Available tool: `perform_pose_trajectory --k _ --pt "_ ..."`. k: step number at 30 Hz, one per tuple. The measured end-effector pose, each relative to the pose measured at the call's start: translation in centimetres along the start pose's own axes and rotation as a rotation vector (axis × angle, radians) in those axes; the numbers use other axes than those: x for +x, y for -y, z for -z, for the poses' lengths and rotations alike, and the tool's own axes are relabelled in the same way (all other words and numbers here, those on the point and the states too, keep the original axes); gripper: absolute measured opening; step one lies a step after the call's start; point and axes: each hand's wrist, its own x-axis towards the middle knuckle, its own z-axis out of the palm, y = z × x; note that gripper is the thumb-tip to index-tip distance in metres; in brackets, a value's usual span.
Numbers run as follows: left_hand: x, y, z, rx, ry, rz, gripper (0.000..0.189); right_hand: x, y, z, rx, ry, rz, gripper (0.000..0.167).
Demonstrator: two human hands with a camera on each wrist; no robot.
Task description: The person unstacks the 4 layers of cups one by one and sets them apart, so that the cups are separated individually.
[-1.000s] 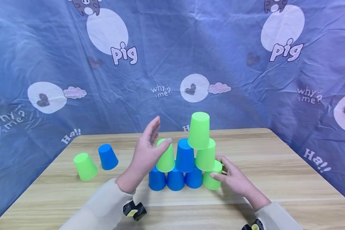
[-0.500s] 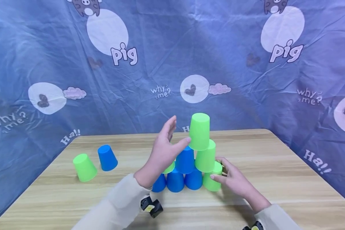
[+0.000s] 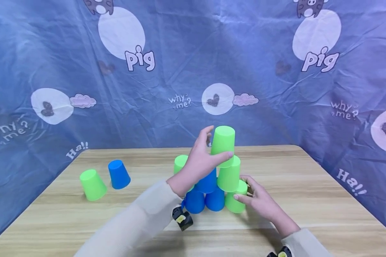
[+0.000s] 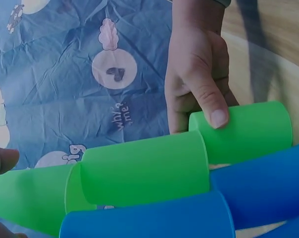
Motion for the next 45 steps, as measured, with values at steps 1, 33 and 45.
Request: perform_pose_trajectory --k 1,33,45 --pt "0.1 0.0 -0.2 -0.002 -0.001 -0.002 0.083 0.0 0.0 0.0 0.000 -0.001 -0.003 0.053" --pt "1.0 0.4 -1.3 0.014 -0.101 -0.099 0.067 0.0 0.2 0.2 -0.040 0.014 -0.012 0.053" --pt "0.7 0.2 -0.4 -0.038 -0.145 -0.139 0.064 0.1 0.1 0.2 -0.026 0.025 -0.009 0.054"
